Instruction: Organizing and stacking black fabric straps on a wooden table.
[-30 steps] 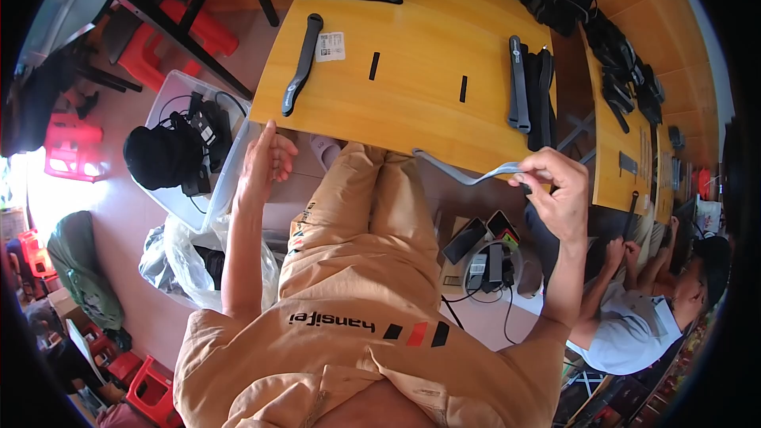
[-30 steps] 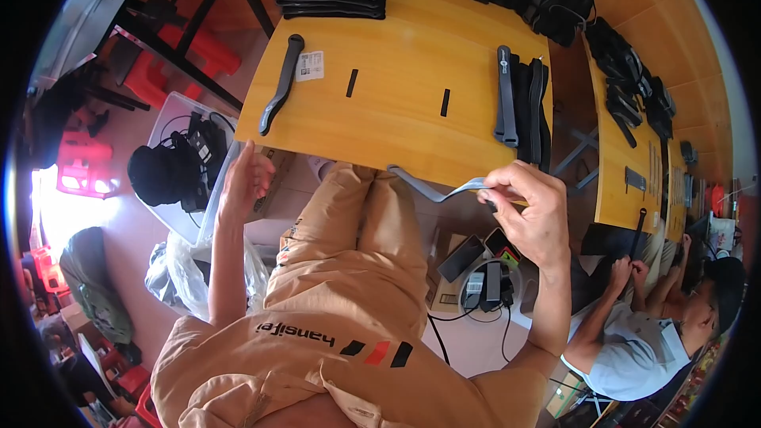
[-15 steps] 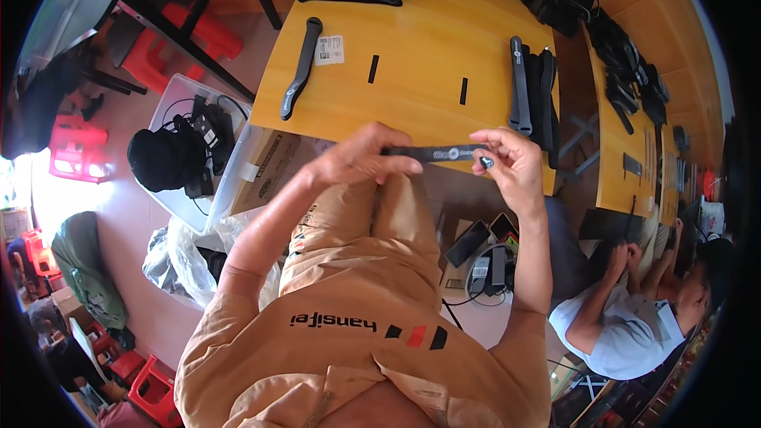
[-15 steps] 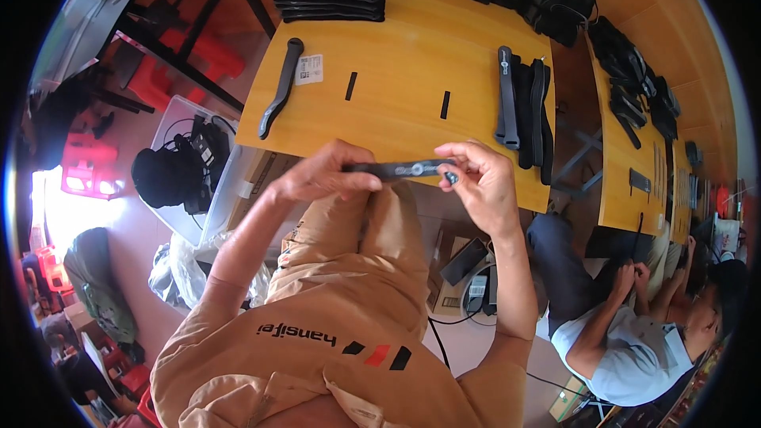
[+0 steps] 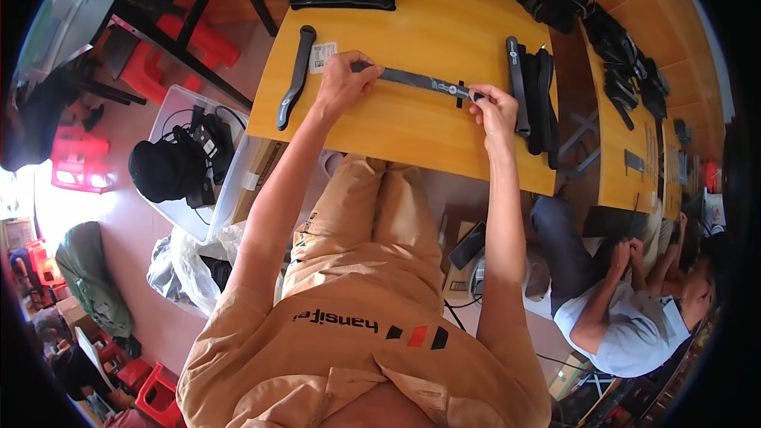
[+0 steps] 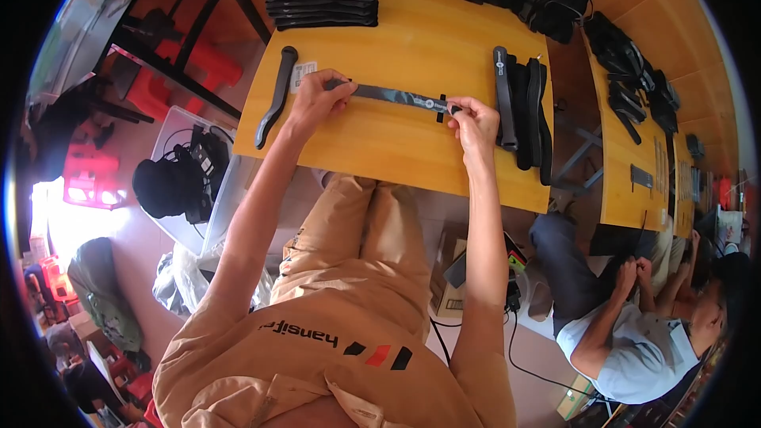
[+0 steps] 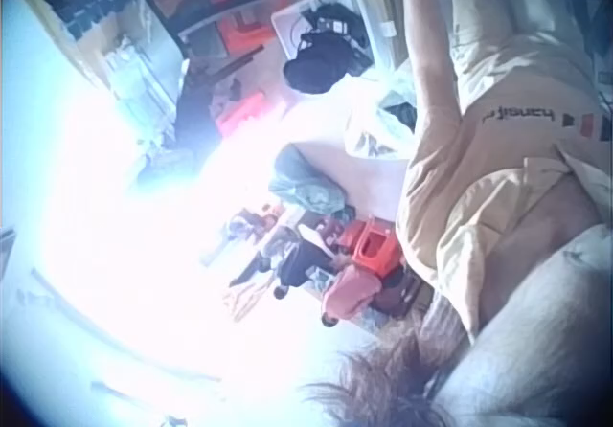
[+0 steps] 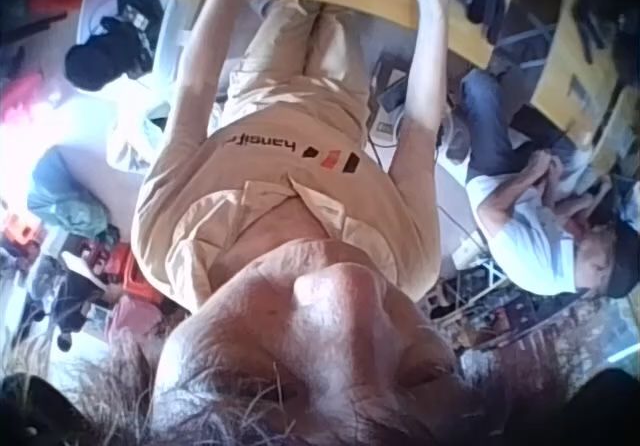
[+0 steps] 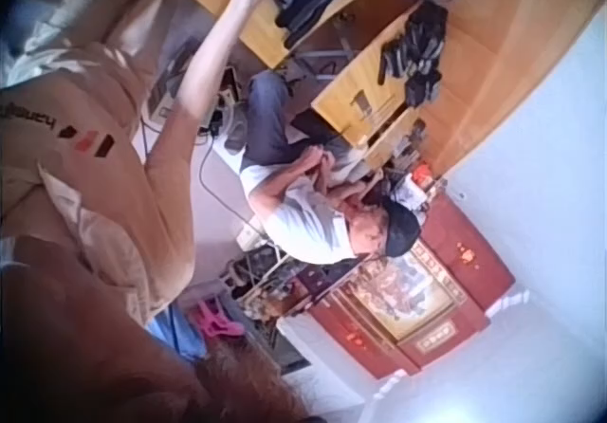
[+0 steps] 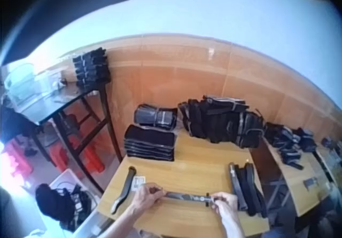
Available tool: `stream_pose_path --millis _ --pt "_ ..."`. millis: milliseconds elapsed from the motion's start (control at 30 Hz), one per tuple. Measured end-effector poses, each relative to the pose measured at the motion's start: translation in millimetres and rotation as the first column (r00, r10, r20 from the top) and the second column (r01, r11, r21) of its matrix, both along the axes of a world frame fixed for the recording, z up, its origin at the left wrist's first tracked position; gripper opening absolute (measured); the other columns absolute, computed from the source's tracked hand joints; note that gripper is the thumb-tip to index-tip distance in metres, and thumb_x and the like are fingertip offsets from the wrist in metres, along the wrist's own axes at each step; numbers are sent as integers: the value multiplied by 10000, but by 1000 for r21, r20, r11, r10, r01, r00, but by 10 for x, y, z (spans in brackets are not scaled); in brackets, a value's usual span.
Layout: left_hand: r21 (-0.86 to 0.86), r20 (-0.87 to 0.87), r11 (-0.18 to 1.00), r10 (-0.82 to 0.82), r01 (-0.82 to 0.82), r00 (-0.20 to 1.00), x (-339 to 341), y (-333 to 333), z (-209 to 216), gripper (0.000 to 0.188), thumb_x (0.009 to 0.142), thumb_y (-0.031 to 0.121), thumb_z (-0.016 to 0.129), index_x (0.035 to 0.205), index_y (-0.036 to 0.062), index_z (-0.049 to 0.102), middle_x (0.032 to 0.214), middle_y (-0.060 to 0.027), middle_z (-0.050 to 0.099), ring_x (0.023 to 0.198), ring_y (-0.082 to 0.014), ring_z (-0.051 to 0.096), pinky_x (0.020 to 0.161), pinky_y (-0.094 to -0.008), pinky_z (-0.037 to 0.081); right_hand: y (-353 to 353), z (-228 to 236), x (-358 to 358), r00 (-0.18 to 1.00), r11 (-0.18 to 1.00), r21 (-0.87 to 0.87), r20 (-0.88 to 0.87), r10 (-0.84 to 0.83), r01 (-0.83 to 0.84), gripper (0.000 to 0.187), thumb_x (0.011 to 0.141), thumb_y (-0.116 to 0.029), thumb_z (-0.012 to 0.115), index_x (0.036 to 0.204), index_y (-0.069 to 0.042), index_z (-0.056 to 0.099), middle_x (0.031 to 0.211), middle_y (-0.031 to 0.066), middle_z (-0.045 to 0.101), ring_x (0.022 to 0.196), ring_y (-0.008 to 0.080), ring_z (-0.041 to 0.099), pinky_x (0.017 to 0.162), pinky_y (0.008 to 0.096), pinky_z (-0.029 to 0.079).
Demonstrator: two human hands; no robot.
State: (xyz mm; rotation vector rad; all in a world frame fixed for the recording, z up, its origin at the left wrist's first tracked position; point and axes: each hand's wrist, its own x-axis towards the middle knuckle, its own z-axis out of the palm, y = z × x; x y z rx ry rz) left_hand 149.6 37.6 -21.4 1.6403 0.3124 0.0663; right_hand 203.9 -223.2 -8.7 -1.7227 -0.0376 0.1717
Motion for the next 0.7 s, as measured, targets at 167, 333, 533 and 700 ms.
stream_pose_path --millis 167,333,533,700 --pt "371 37 927 53 -63 998 309 -101 -58 245 753 210 698 782 -27 641 618 -61 600 558 -127 554 538 -268 438 12 -202 243 991 986 -118 74 -113 121 197 759 68 529 880 11 673 715 28 610 524 59 523 423 173 332" --pt "424 43 898 111 -119 993 314 -38 -50 277 738 243 696 807 -24 666 666 -98 632 613 -179 583 606 -303 456 90 -193 293 994 988 -120 69 -89 97 176 748 62 538 861 31 669 726 45 638 528 71 524 444 186 364" --pt "463 33 876 133 -133 991 311 4 -117 243 730 264 695 828 42 700 757 -135 668 735 -283 638 670 -366 491 108 -267 305 985 982 -123 118 -128 142 129 726 37 577 808 35 677 666 49 637 534 82 537 498 210 427" --pt "527 43 839 131 -134 990 303 9 -124 241 734 270 688 832 50 704 764 -135 670 743 -292 637 674 -373 493 114 -330 308 986 983 -126 118 -118 133 134 724 29 579 810 30 681 662 47 636 547 81 548 488 210 422"
